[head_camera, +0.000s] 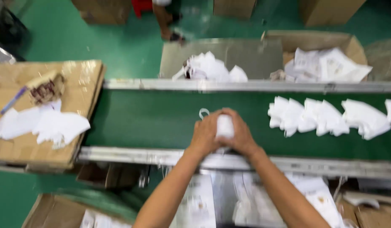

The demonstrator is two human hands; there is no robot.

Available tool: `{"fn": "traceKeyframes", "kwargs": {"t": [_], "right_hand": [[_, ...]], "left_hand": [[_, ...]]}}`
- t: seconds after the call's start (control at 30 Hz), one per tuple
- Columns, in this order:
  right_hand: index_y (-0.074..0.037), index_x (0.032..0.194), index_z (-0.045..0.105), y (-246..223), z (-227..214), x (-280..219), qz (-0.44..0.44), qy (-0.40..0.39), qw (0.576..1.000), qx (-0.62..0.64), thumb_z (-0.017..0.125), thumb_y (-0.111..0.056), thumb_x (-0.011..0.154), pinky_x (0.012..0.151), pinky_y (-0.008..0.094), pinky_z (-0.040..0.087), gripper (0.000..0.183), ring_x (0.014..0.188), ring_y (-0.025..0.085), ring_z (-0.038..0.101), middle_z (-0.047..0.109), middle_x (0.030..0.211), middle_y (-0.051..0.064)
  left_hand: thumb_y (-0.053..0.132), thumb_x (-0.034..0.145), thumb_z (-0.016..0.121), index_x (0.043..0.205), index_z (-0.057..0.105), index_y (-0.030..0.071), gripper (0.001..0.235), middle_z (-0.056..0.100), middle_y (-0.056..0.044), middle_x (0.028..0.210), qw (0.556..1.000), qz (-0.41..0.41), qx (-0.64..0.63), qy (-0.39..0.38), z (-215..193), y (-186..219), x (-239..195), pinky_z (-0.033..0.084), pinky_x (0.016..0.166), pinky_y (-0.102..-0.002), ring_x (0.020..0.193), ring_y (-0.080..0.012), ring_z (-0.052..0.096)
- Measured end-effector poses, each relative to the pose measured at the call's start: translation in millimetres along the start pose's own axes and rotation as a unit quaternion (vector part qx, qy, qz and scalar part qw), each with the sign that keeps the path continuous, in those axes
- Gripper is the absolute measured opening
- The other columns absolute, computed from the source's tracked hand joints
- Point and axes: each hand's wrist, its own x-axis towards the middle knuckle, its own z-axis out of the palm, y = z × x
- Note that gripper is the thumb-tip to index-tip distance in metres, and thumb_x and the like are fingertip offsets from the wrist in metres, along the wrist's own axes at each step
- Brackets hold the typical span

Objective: The person is sorting and packaging white face masks into plastic bags on a conveyor belt.

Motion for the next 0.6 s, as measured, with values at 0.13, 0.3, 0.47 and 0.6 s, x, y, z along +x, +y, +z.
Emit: {"fn": "traceKeyframes", "kwargs": {"t": [0.13,0.3,0.47,0.6], "right_hand": [[-0.005,0.144,0.044,4,-6,3,0.033,-0.063,0.997,-0.034,0.084,-0.043,0.073,0.106,0.042,0.043,0.090,0.127,0.038,0.055,0.057,0.136,0.020],[-0.007,0.127,0.058,-17,-41,23,0.052,-0.120,0.981,-0.145,0.073,-0.041,0.090,0.102,0.041,0.048,0.053,0.120,0.034,0.059,0.062,0.127,0.015],[-0.006,0.111,0.065,-24,-70,50,0.141,-0.078,0.984,-0.073,0.069,-0.038,0.087,0.084,0.043,0.056,0.039,0.094,0.033,0.072,0.073,0.105,0.013],[-0.003,0.111,0.063,-3,-51,63,0.085,-0.093,0.966,-0.225,0.070,-0.036,0.095,0.084,0.046,0.053,0.037,0.096,0.036,0.067,0.069,0.108,0.018]], "left_hand": [[0.037,0.065,0.091,0.148,0.041,0.013,0.100,0.057,-0.011,0.140,0.995,-0.083,-0.016,-0.060,-11,11,7,0.043,0.101,-0.056,0.127,-0.0329,0.054],[0.038,0.073,0.088,0.139,0.050,0.011,0.081,0.068,-0.014,0.126,0.984,-0.140,-0.039,-0.106,-31,19,16,0.051,0.098,-0.048,0.119,-0.0339,0.063],[0.010,0.077,0.081,0.142,0.045,0.008,0.075,0.058,-0.007,0.135,0.833,0.003,-0.512,0.207,-96,12,-4,0.059,0.082,-0.032,0.117,-0.0177,0.062],[0.014,0.090,0.078,0.136,0.054,0.007,0.052,0.066,-0.008,0.128,0.857,-0.139,-0.413,0.275,-67,-54,-31,0.057,0.078,-0.025,0.102,-0.0150,0.066]]}}
